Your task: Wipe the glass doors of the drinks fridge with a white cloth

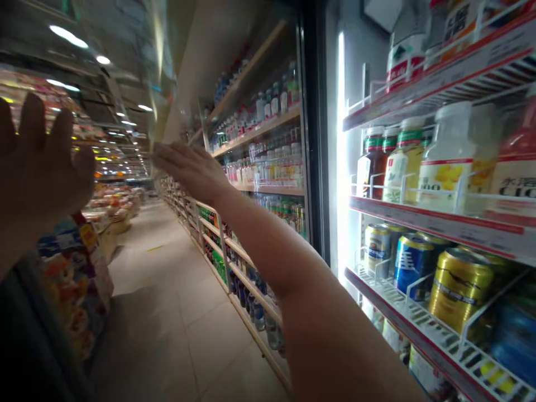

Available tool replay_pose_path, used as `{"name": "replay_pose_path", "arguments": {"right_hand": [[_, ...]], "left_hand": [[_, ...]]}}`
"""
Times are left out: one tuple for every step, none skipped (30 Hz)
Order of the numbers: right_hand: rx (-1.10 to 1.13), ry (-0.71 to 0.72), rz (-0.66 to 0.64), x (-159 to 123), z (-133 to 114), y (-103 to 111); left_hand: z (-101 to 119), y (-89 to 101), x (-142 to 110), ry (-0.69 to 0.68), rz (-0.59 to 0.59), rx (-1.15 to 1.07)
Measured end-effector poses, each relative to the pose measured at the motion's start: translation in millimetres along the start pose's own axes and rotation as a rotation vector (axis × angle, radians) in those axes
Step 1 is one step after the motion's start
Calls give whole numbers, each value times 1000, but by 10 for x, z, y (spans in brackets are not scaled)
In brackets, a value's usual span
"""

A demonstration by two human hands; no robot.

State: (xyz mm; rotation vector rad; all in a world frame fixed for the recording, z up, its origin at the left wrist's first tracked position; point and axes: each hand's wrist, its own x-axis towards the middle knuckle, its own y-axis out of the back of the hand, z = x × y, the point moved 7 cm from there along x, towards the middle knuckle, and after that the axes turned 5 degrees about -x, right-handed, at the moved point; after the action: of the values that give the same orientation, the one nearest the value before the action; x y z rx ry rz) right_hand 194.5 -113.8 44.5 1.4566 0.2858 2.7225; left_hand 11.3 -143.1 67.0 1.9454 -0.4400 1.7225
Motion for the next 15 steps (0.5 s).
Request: {"name": "replay_pose_path", "arguments": {"right_hand": [[1, -148, 46, 15, 139, 21], [11, -284, 92, 0, 245, 32], [30, -369, 130, -33, 288, 31], [56, -378, 153, -65, 257, 16], [84, -312, 156, -87, 162, -7], [110, -190, 138, -104, 25, -37], [133, -46, 108, -122, -117, -68], [151, 80, 74, -138, -225, -97], [165, 159, 46, -140, -273, -120], [176, 175, 35, -120, -249, -133], [185, 126, 47, -81, -162, -132], [191, 25, 82, -40, -34, -120], [194, -103, 131, -16, 103, -101], [197, -217, 180, -18, 207, -81], [202, -284, 215, -38, 246, -67]], "left_hand": [[42, -4, -6, -77, -7, -6], [51, -6, -12, -123, -4, -21], [29, -7, -15, -134, 5, -30], [-1, -13, -17, -135, 8, -33], [-31, -18, -18, -131, 11, -27], [-55, -26, -20, -128, 9, -11], [-71, -30, -21, -127, 8, 7], [-80, -35, -23, -126, 5, 22], [-85, -38, -24, -126, 3, 30], [-85, -40, -26, -126, 1, 32], [-83, -41, -27, -125, 0, 27], [-81, -41, -27, -122, 1, 17], [-76, -41, -26, -120, 3, 3], [-68, -41, -26, -121, 5, -8], [-58, -40, -25, -122, 8, -15]]}}
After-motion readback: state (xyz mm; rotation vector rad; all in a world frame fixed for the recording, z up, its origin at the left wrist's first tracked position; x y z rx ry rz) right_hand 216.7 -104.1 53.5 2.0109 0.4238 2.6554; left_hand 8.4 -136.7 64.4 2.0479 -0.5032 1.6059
